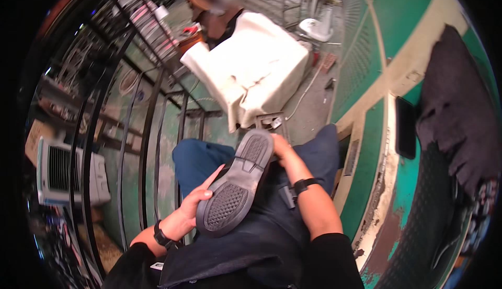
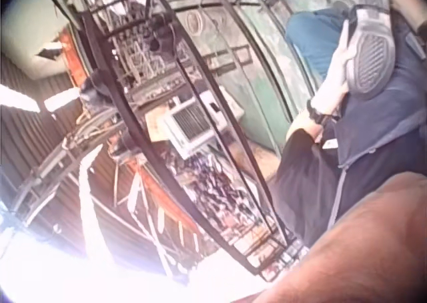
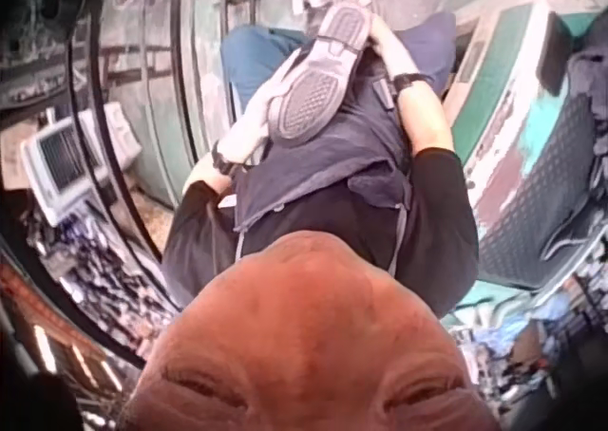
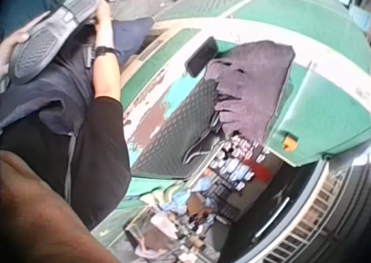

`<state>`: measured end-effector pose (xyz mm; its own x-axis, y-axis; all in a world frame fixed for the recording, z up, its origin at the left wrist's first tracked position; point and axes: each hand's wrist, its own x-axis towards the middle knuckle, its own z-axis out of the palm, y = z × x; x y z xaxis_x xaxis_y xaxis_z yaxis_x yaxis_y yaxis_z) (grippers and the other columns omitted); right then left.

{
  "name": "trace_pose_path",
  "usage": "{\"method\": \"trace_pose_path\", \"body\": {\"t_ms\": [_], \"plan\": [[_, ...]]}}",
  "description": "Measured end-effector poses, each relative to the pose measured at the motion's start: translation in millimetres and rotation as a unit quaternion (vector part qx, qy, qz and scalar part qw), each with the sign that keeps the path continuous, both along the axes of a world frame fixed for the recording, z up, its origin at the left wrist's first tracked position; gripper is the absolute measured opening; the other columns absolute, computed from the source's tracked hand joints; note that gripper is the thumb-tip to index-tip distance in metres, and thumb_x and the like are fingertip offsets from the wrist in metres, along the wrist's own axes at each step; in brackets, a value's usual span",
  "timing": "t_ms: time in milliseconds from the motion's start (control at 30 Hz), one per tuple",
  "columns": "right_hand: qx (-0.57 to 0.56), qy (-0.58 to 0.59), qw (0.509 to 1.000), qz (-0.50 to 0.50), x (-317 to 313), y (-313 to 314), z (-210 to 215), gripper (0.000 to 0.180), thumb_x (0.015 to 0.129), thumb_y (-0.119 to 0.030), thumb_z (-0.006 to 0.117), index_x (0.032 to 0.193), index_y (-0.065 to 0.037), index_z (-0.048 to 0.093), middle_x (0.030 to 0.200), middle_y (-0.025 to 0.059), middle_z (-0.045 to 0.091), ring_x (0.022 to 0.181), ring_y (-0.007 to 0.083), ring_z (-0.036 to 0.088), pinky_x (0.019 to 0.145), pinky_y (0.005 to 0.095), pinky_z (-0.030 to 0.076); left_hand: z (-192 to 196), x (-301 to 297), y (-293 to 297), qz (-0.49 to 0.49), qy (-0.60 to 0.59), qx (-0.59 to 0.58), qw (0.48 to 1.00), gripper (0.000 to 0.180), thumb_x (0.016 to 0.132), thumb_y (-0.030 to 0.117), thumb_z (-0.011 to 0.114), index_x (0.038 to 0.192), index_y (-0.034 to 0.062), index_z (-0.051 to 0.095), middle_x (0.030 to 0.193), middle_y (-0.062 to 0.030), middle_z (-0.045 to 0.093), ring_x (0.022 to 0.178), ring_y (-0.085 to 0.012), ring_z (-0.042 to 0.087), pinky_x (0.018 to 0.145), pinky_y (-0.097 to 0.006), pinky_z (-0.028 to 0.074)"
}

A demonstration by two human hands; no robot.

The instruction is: Inspecting and organizing shoe components and shoe lasts in a footwear manufacturing factory.

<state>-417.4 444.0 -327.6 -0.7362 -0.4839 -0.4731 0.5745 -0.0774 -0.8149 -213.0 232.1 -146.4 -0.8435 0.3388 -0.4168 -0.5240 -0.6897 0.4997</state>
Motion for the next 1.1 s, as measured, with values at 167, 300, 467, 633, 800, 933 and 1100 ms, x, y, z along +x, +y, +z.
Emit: {"method": "trace_pose_path", "body": {"t_ms": [167,300,467,633,800,933,1100], "plan": [[-0.266,-0.111,0.946,0.147,13.0,37.6,52.5,0.067,0.093,-0.051,0.061,0.13,0.005,0.056,0.125,0.0144,0.065,0.115,0.0227,0.063,0.1,0.037,0.05,9.8,-4.1,-32.4,0.126,0.169,-0.022,0.977,0.106,0.071,0.037,0.076,0.155,0.0052,0.019,0.151,-0.023,0.037,0.133,-0.0363,0.047,0.11,-0.047,0.041],[-0.327,-0.004,0.934,0.145,33.4,-1.7,130.5,0.081,0.081,-0.03,0.077,0.143,0.005,0.039,0.131,0.0172,0.058,0.111,0.0247,0.063,0.099,0.036,0.05,5.2,3.9,-67.8,0.224,0.161,-0.038,0.96,0.099,0.073,0.052,0.075,0.144,-0.0053,0.036,0.133,-0.0283,0.054,0.117,-0.042,0.06,0.101,-0.05,0.051],[-0.329,-0.02,0.944,-0.025,-36.4,-66.1,174.9,0.061,0.09,-0.019,0.068,0.143,-0.004,0.043,0.13,0.0146,0.056,0.106,0.0263,0.064,0.083,0.0471,0.058,-15.8,14.8,-75.9,0.259,0.154,-0.084,0.95,0.1,0.071,0.037,0.08,0.152,0.0064,0.028,0.142,-0.0173,0.048,0.128,-0.0323,0.053,0.107,-0.045,0.045],[-0.26,0.002,0.965,-0.017,-57.4,-128.6,111.0,0.036,0.097,-0.029,0.059,0.122,-0.004,0.054,0.108,0.0137,0.059,0.103,0.0298,0.064,0.077,0.0413,0.058,5.5,29.0,-69.4,0.271,0.265,-0.258,0.889,0.123,0.067,0.028,0.082,0.159,0.0116,0.001,0.16,-0.0135,0.025,0.146,-0.0277,0.028,0.118,-0.04,0.026],[-0.2,-0.066,0.925,0.316,64.2,-141.4,171.5,0.068,0.1,-0.055,0.043,0.146,-0.005,0.041,0.133,0.0221,0.056,0.11,0.0321,0.064,0.088,0.0458,0.057,-4.0,45.5,-119.7,0.276,0.424,-0.68,0.53,0.113,0.071,0.022,0.082,0.159,0.0156,0.013,0.159,-0.0241,0.024,0.148,-0.0372,0.025,0.118,-0.05,0.022],[-0.175,-0.047,0.933,0.311,71.8,-167.0,184.6,0.06,0.103,-0.028,0.049,0.153,-0.004,0.028,0.149,0.0162,0.043,0.132,0.0225,0.049,0.108,0.0361,0.044,47.7,57.2,-113.5,0.141,0.346,-0.85,0.37,0.071,0.074,0.05,0.079,0.128,0.0101,0.058,0.126,-0.0155,0.056,0.129,-0.0399,0.047,0.111,-0.061,0.027],[-0.009,0.141,0.902,0.407,91.2,-204.8,159.9,0.065,0.097,-0.026,0.059,0.152,-0.004,0.032,0.157,0.0221,0.028,0.146,0.0287,0.027,0.115,0.036,0.029,-8.8,51.3,-121.2,0.182,0.112,-0.549,0.808,0.029,0.084,0.022,0.075,0.1,-0.0002,0.066,0.091,-0.0068,0.067,0.089,-0.014,0.063,0.086,-0.035,0.05]]}}
